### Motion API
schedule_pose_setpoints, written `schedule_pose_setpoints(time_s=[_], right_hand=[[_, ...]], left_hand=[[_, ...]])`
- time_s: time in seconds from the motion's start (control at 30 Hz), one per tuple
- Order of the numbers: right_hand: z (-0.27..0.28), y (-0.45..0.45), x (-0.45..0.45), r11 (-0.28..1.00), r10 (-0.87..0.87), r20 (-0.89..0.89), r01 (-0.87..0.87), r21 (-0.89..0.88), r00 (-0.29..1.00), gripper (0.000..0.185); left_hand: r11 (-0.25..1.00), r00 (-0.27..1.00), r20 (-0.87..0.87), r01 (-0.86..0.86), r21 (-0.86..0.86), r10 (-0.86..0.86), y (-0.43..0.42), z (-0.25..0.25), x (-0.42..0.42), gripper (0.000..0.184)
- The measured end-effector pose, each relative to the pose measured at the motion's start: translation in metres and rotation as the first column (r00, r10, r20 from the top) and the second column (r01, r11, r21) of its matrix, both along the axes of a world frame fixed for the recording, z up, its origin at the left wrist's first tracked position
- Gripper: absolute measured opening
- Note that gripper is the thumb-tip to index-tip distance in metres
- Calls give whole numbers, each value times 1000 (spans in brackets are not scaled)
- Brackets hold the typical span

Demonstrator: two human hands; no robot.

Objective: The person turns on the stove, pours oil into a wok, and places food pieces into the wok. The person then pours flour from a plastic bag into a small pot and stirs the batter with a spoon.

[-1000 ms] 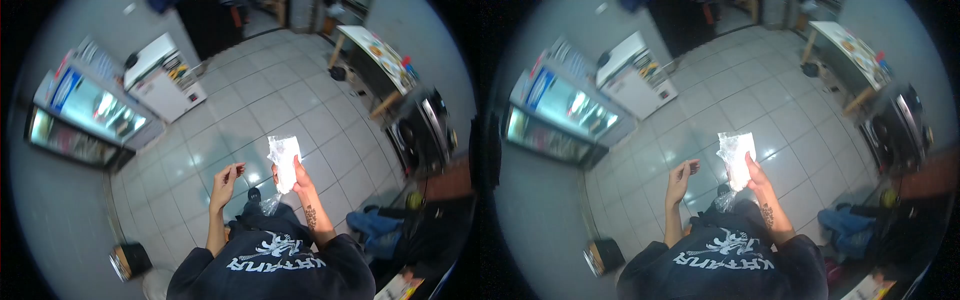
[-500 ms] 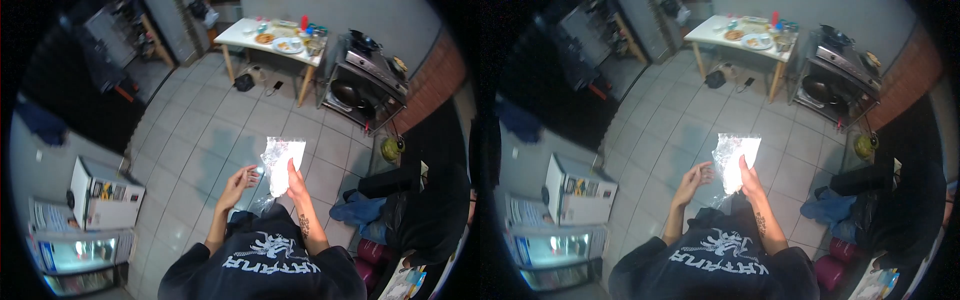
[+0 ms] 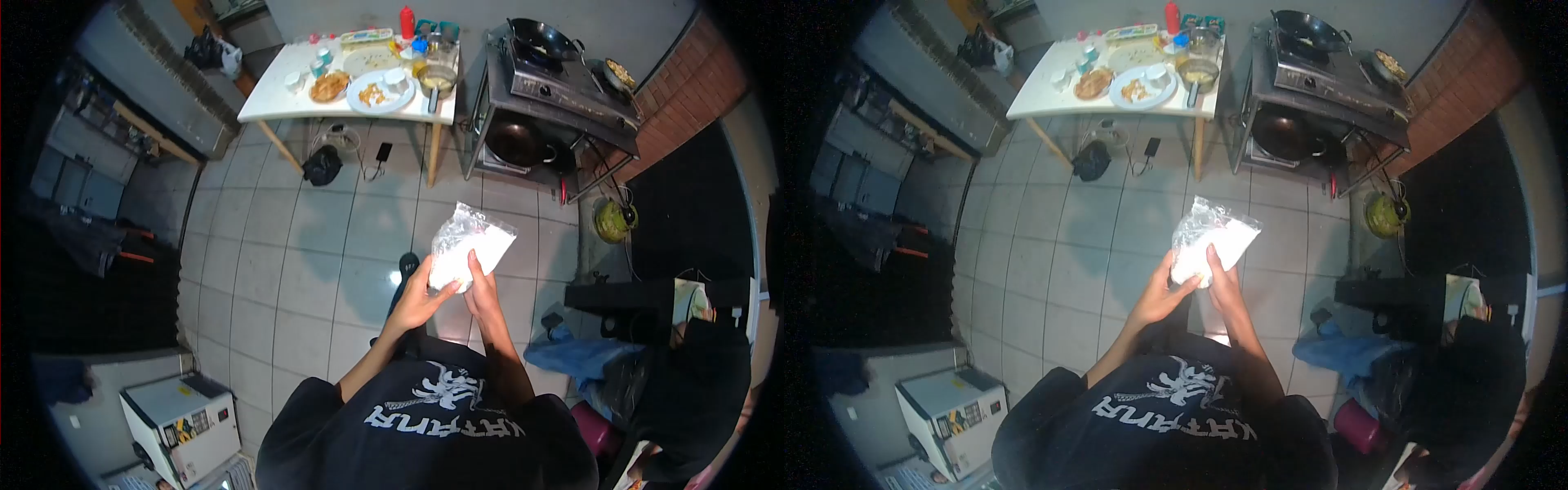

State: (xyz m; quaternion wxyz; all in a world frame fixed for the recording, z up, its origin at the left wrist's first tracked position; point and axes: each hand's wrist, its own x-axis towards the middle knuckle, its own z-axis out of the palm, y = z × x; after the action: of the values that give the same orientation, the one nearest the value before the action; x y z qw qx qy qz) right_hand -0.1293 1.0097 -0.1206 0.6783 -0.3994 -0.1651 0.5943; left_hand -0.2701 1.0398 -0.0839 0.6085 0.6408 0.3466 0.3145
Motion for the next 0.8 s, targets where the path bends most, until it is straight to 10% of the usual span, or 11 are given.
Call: schedule_pose_setpoints(time_s=[0.5,0.8], right_hand=[[-40,323,172,988,144,42,-142,-53,989,37],[-69,514,253,934,324,585,-350,-74,743,25]], left_hand=[[975,998,34,-35,-219,43,332,-56,113,40],[822,907,195,-226,-523,374,466,-110,211,42]])
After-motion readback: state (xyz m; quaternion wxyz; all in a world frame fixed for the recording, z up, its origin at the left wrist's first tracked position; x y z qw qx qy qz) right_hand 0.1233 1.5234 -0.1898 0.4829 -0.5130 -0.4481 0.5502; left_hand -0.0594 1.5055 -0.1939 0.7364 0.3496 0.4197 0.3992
